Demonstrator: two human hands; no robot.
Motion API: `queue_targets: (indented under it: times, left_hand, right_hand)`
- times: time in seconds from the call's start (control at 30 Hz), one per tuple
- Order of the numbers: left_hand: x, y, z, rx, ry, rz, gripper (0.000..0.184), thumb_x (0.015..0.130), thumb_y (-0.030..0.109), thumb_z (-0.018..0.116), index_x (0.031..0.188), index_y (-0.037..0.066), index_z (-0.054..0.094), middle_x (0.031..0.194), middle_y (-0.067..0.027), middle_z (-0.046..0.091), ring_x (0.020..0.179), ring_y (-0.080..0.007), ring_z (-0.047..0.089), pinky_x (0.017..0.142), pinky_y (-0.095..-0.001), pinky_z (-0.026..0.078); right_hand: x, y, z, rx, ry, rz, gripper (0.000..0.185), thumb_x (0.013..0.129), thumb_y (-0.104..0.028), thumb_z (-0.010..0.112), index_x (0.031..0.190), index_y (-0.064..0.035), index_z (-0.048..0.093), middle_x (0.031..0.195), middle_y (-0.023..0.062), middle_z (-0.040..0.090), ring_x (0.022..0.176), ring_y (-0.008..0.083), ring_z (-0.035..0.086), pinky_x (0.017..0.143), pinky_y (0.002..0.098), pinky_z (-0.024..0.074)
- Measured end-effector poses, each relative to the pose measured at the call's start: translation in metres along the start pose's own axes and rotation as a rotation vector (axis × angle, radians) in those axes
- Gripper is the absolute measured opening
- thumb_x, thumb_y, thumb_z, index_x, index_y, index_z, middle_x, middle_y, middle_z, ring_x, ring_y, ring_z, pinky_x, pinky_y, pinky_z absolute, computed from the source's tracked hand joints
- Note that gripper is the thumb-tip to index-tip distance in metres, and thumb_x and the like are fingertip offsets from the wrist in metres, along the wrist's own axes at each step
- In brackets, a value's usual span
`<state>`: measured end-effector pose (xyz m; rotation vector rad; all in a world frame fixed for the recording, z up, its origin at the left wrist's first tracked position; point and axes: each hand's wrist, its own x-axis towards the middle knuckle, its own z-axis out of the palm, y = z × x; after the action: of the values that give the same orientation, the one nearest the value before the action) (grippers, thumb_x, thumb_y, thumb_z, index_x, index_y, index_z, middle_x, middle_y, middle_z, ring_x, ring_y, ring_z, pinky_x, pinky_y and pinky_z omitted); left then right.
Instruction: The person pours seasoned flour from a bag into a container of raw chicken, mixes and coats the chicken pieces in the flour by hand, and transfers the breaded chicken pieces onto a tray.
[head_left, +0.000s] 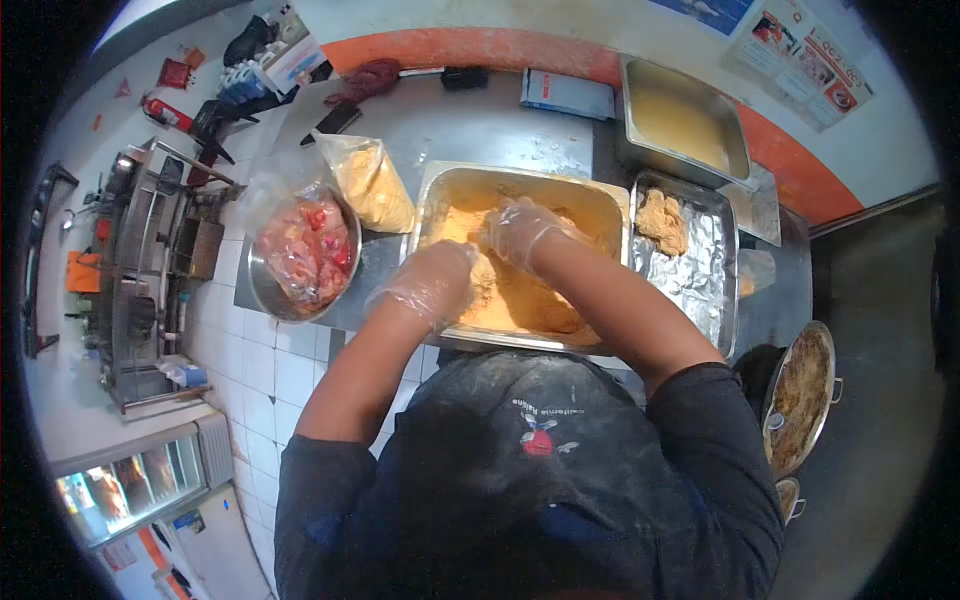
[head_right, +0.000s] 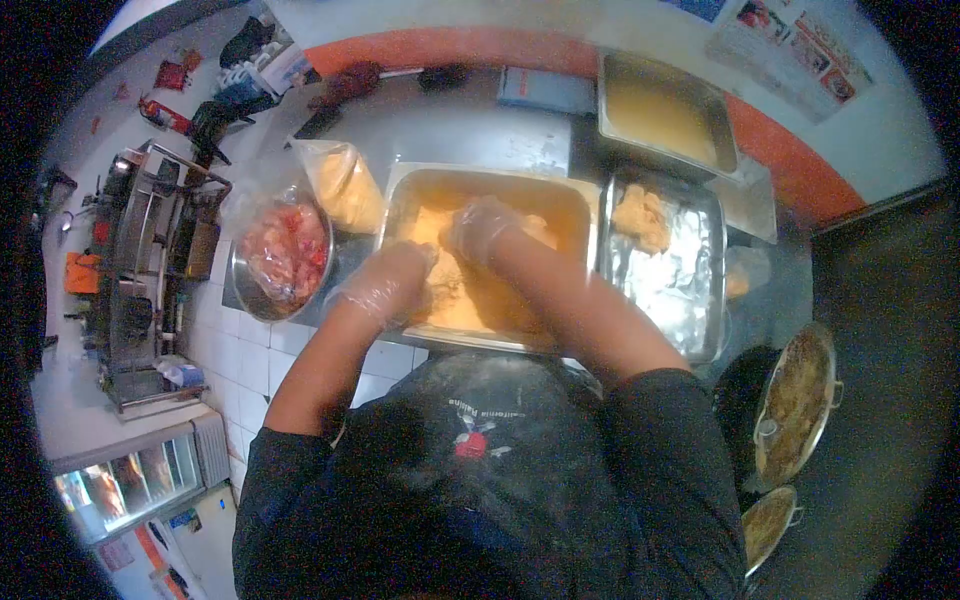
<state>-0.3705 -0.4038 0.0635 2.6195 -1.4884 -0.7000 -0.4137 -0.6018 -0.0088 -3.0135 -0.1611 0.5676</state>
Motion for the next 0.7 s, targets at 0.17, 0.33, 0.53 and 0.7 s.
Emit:
queue_targets:
  times: [0.17, 0.33, 0.53, 0.7]
  left_hand:
    - [-0.023, -0.019, -0.036, -0.357, 0.142, 0.158, 0.041, 0.092, 0.023, 0.073, 0.128, 0.003, 0.069, 0.117, -0.0273, 0.072, 0.112, -0.0435, 0.071, 0.097, -0.0512, 0.056]
    - [-0.001, -0.051, -0.018, -0.747, 0.239, 0.368, 0.044, 0.094, 0.019, 0.071, 0.133, 0.002, 0.065, 0.123, -0.0243, 0.072, 0.121, -0.0402, 0.069, 0.105, -0.0470, 0.053]
    - [0.006, -0.067, -0.021, -0.227, 0.567, 0.663, 0.047, 0.086, 0.011, 0.074, 0.130, -0.001, 0.064, 0.115, -0.0249, 0.073, 0.110, -0.0402, 0.072, 0.098, -0.0470, 0.058]
    - [0.015, -0.075, -0.001, -0.289, 0.541, 0.720, 0.048, 0.082, 0.010, 0.077, 0.128, 0.003, 0.064, 0.112, -0.0215, 0.072, 0.102, -0.0401, 0.072, 0.089, -0.0512, 0.061]
  right_hand:
    - [-0.030, -0.018, -0.037, -0.008, -0.261, 0.048, 0.043, 0.099, -0.014, 0.067, 0.141, -0.0071, 0.066, 0.143, 0.0247, 0.064, 0.125, 0.0406, 0.069, 0.108, 0.0473, 0.0541]
    - [-0.030, -0.044, 0.001, -0.173, -0.141, 0.217, 0.043, 0.094, -0.021, 0.069, 0.133, -0.0030, 0.071, 0.123, 0.0197, 0.075, 0.114, 0.0344, 0.072, 0.098, 0.0451, 0.0564]
    - [-0.037, -0.062, -0.019, -0.241, -0.052, 0.381, 0.029, 0.098, -0.016, 0.060, 0.122, -0.0093, 0.076, 0.110, 0.0170, 0.078, 0.104, 0.0324, 0.075, 0.091, 0.0416, 0.0575]
    - [-0.055, -0.016, 0.037, 0.072, 0.241, 0.547, 0.041, 0.084, -0.022, 0.081, 0.122, -0.0097, 0.070, 0.116, 0.0206, 0.076, 0.115, 0.0397, 0.071, 0.096, 0.0495, 0.0568]
